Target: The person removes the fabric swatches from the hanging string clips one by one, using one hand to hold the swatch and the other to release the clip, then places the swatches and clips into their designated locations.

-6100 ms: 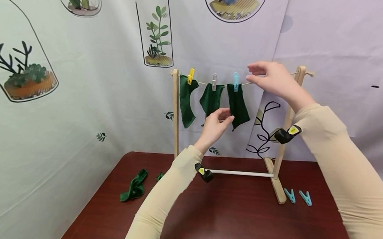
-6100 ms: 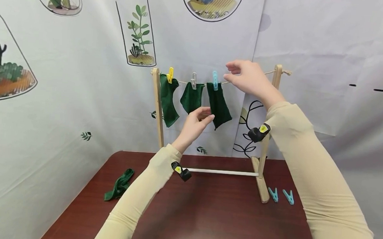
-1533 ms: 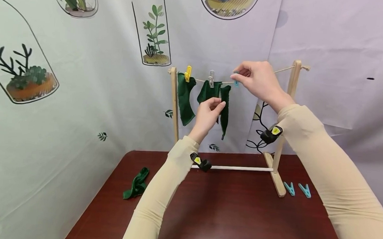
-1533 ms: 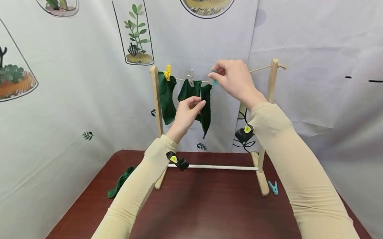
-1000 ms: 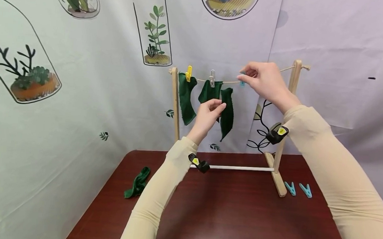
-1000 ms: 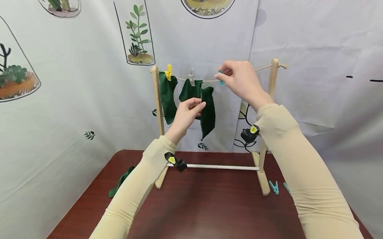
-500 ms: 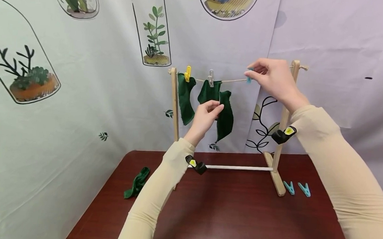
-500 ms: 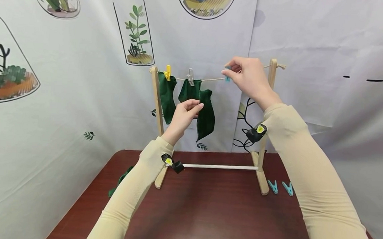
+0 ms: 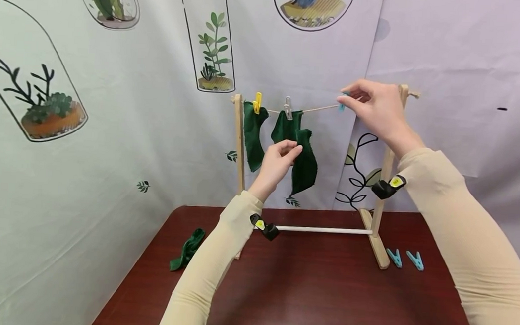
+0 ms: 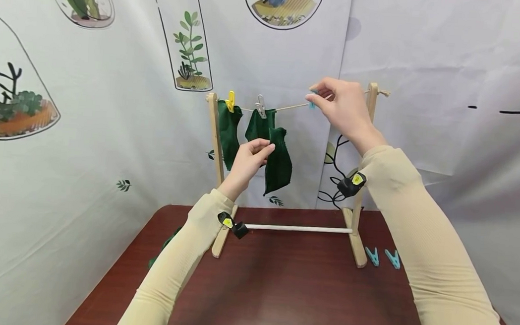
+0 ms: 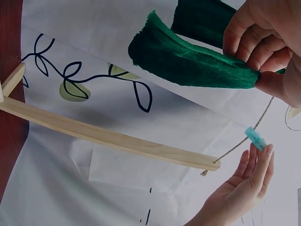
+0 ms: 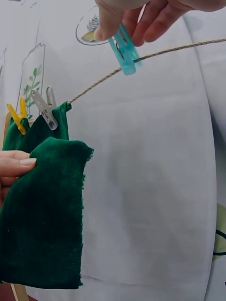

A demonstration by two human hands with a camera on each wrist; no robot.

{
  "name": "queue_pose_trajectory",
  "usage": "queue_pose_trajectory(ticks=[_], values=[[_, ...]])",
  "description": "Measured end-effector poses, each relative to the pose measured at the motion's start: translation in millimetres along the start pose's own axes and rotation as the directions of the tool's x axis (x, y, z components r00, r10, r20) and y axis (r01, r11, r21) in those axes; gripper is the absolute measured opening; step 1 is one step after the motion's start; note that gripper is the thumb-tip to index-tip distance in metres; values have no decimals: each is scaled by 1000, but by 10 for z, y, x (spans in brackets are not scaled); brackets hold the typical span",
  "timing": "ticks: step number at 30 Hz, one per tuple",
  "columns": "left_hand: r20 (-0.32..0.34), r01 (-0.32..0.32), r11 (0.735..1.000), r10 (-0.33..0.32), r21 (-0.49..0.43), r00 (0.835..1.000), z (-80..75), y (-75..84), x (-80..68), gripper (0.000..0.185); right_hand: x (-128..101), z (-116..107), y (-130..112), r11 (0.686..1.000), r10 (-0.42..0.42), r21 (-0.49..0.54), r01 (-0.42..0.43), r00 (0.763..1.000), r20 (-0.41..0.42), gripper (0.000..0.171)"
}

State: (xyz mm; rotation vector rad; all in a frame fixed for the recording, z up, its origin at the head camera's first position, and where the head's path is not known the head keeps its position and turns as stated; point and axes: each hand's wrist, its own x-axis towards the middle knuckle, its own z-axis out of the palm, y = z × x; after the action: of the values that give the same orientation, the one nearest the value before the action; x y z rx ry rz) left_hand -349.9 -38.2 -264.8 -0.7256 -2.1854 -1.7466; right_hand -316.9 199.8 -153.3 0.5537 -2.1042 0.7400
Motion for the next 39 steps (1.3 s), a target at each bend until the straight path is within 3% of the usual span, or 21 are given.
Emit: queue_pose_trajectory(ticks=[13,17,23,32,39], values=[[-9,6,999,-5,32,1000,-37,-52,-32,26,-12,-1,50,997,11,79,-6,998,-63,26],[-13,0,999,0,35,1000,-58,-60,-40,26,-32,-34,35,994,45,104,-39,998,-53,26],[-18,7,1000,-7,23,1000,-94,-90,-81,26,-92,-43,32,996,30,84,-26,998,-46,27],[-6,28,999,-28,28,1000,-179,-87,-181,27,-227,-64,86,999,37,38,-39,999,30,35],[-29,46,999,-46,19,999,-322,-105,-231,29,-282,-85,159,985,105,136,-104,995,5,37]])
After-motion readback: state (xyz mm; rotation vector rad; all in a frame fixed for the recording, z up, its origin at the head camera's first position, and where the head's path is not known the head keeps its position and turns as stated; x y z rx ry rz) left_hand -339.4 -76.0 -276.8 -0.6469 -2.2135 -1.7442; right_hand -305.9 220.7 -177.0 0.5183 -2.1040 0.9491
